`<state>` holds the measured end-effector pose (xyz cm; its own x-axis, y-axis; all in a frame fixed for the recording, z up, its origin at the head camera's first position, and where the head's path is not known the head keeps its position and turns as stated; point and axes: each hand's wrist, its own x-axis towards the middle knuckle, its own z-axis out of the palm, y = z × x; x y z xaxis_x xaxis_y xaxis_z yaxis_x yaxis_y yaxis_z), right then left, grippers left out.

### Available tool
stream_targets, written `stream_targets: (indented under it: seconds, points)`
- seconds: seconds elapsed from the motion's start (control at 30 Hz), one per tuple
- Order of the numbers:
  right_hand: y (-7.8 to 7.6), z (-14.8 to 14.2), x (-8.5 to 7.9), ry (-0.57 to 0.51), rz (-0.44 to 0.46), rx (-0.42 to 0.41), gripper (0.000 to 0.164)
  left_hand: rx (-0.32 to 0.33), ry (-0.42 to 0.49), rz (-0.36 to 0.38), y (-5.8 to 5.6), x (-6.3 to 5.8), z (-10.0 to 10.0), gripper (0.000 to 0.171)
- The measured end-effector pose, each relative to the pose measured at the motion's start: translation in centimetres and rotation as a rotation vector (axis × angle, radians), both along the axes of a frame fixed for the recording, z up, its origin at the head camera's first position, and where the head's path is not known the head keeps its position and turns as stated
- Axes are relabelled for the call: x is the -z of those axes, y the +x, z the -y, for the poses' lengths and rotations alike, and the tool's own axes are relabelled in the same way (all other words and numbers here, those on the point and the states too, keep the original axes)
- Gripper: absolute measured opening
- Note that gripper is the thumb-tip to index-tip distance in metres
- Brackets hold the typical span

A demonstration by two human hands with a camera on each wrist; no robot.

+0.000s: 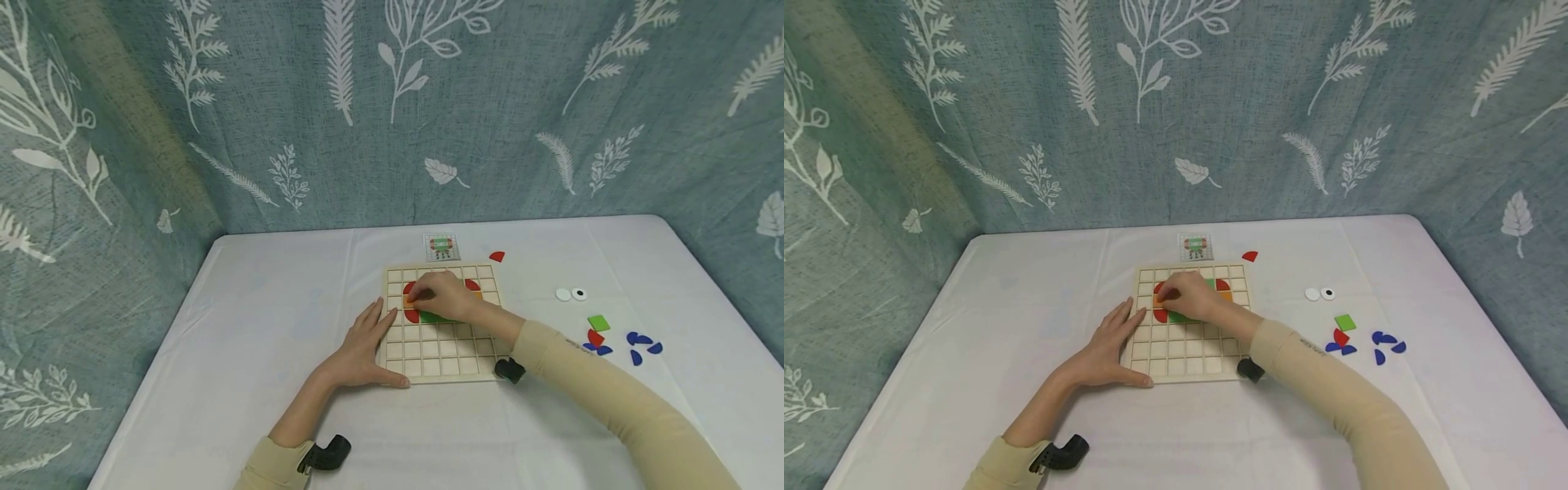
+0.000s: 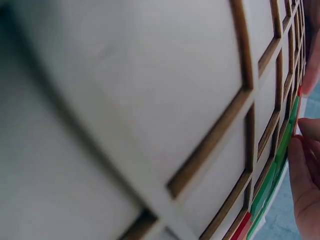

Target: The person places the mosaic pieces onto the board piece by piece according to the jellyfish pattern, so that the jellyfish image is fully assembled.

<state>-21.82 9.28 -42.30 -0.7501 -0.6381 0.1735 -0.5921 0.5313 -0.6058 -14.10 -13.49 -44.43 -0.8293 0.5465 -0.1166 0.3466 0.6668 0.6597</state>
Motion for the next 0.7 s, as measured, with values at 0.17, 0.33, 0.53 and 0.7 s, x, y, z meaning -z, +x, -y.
stream_targets:
  seconds: [0.17, 0.33, 0.53, 0.7]
  points:
    - [0.1, -0.3, -0.1, 0.015, -0.008, -0.022, 0.01, -0.001, 0.004, 0.002, 0.0, 0.0, -0.2, 0.121]
    - [0.2, -0.8, 0.0, -0.021, 0.033, -0.009, 0.012, -0.002, 0.009, 0.002, 0.0, 0.0, -0.2, 0.121]
    - [0.9, -2.8, -0.7, -0.122, 0.19, 0.122, 0.018, -0.014, -0.004, 0.013, -0.1, 0.1, -0.2, 0.122]
    - [1.5, -5.8, -1.3, -0.194, 0.292, 0.275, 0.022, -0.021, -0.006, 0.01, -0.2, 0.2, -0.3, 0.123]
